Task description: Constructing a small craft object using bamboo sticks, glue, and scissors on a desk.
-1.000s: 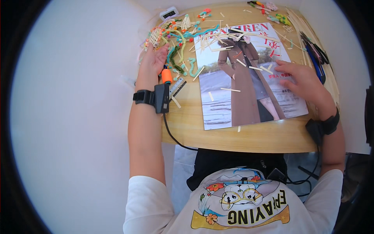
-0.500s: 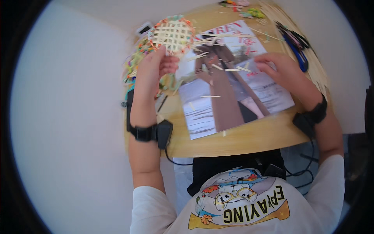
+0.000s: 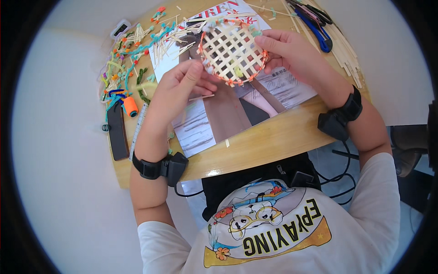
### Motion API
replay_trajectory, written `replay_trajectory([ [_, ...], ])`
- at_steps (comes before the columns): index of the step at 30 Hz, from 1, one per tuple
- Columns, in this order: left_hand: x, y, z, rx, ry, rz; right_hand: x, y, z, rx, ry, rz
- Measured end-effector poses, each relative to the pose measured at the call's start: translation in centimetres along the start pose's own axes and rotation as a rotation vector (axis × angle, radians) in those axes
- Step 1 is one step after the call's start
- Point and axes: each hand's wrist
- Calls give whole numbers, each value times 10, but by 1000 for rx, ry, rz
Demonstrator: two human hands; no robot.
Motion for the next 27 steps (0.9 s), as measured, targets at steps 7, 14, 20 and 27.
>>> replay_trajectory([
  [7, 30, 0, 9, -149, -292, 335, 14, -3, 1, 56, -27, 56],
  [14, 42, 5, 10, -449, -989, 275, 16, 1, -20, 51, -191, 107],
  [20, 36, -7, -9, -147, -683, 213, -4, 3, -40, 40, -292, 252],
  [27, 46, -4, -5, -104, -850, 446, 23, -1, -42, 188, -341, 352],
])
Point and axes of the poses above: each hand's wrist, its own y-axis away from the middle knuckle, its own x-axis out of the back of the hand, z = x × y, and after that the axes turned 7 degrees about x, right-handed
